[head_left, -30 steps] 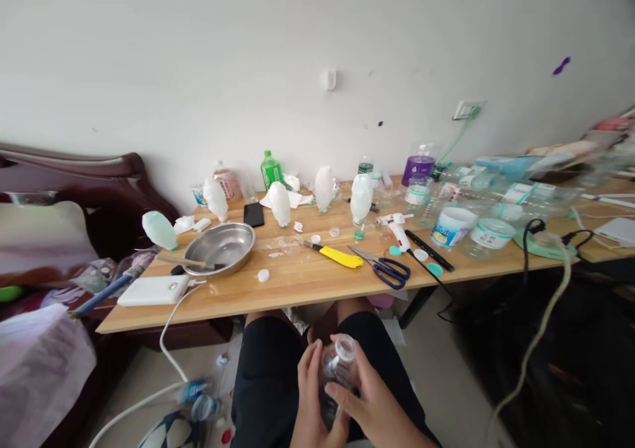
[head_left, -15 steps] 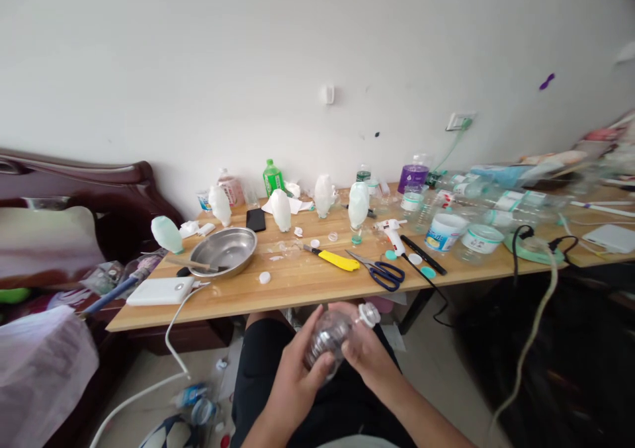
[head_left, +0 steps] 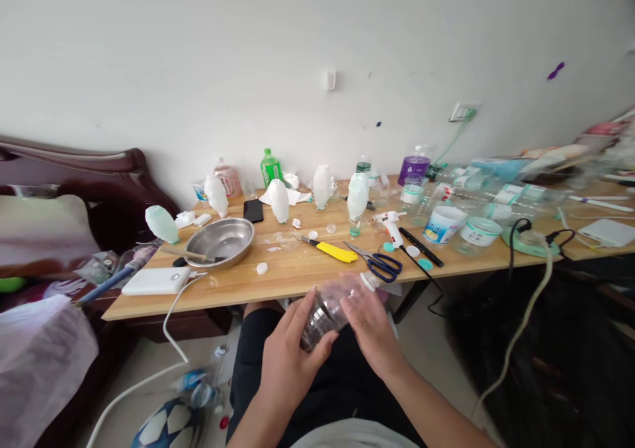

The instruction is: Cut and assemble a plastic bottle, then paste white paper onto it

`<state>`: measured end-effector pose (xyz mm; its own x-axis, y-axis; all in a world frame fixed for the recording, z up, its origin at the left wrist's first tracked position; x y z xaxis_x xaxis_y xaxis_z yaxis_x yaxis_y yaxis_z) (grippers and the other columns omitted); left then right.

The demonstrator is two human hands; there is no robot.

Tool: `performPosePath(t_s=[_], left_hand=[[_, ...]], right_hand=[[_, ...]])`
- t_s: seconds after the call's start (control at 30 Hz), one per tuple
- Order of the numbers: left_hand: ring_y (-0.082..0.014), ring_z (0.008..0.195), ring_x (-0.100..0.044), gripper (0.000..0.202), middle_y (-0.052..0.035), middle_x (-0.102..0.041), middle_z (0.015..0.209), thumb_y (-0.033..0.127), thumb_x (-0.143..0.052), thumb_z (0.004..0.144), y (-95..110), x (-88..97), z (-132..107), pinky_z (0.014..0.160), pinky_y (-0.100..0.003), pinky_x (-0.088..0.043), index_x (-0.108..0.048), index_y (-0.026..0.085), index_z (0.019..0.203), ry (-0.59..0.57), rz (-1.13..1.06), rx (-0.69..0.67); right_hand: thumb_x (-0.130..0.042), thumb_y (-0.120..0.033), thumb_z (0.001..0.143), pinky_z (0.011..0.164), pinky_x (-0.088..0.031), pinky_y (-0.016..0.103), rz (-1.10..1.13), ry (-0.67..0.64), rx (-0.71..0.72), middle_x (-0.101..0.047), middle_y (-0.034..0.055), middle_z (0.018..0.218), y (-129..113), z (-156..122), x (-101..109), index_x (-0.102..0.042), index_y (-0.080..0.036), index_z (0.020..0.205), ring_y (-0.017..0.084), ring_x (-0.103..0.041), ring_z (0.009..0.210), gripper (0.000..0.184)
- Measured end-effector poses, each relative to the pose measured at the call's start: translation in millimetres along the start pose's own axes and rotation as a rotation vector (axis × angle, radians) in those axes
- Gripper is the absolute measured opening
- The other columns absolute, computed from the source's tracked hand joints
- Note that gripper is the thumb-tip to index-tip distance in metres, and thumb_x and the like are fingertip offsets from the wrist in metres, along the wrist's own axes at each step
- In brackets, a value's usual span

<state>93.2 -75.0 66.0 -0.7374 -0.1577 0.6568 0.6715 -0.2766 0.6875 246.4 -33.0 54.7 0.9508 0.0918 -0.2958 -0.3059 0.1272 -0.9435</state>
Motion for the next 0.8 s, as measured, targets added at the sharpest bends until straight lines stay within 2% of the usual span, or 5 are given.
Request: performPosePath(t_s=[0.1,0.37,0.5,0.67,0.8], left_hand=[[-0.0271,0.121,-0.062,0.065,-0.0077,-0.062,0.137,0.045,-0.065,0.087,1,2.9,2,0.098,-0.040,-0.054,-0.044,0.033,0.147,-0.003,0.042,-0.035],[-0.0261,0.123,-0.060,0.069,-0.0064,-0.059,0.140,0.046,-0.068,0.085,-2,-1.1,4,0.099,-0.039,-0.053,-0.042,0.034,0.148,-0.028,0.043,-0.015],[-0.0271,0.124,-0.059,0.069,-0.0070,-0.060,0.137,0.046,-0.069,0.084,-3,-2.2,4,0.099,-0.040,-0.053,-0.044,0.033,0.147,-0.024,0.059,0.000],[-0.0280,0.124,-0.059,0.066,-0.0087,-0.060,0.136,0.049,-0.069,0.083,-3,-2.9,4,0.100,-0.041,-0.052,-0.048,0.030,0.143,-0.011,0.041,0.017],[-0.0267,0.124,-0.059,0.065,-0.0096,-0.061,0.135,0.050,-0.066,0.086,-5,-5.1,0,0.101,-0.042,-0.052,-0.045,0.027,0.142,0.005,0.028,0.014]], right_hand=[[-0.069,-0.052,0.083,0.102,-0.053,0.042,-0.040,-0.024,-0.023,-0.066,0.0097,0.129,5,-2,2,-0.053,-0.026,0.123,0.028,-0.059,0.126,0.051],[-0.064,-0.057,0.086,0.106,-0.050,0.048,0.060,-0.080,-0.074,-0.066,0.0126,0.129,5,-1,4,-0.047,-0.025,0.121,0.028,-0.062,0.124,0.050],[-0.068,-0.058,0.083,0.106,-0.051,0.045,-0.022,-0.047,-0.082,-0.066,0.0127,0.129,5,-1,4,-0.047,-0.025,0.122,0.029,-0.060,0.126,0.056],[-0.067,-0.058,0.083,0.104,-0.052,0.043,0.008,-0.075,-0.079,-0.067,0.0116,0.128,9,-3,0,-0.046,-0.025,0.124,0.027,-0.061,0.124,0.056],[-0.069,-0.056,0.083,0.100,-0.054,0.041,0.008,-0.051,-0.097,-0.069,0.0080,0.125,16,-4,-3,-0.051,-0.027,0.123,0.026,-0.064,0.120,0.052]])
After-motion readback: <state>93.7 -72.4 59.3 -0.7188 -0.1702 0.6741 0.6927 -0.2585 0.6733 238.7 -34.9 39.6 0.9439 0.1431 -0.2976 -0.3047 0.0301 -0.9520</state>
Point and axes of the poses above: each hand's wrist, its own z-axis towards the middle knuckle, its own x-axis out of the back of the hand, y = z × x, the point moved 3 cm from there along z, towards the middle knuckle
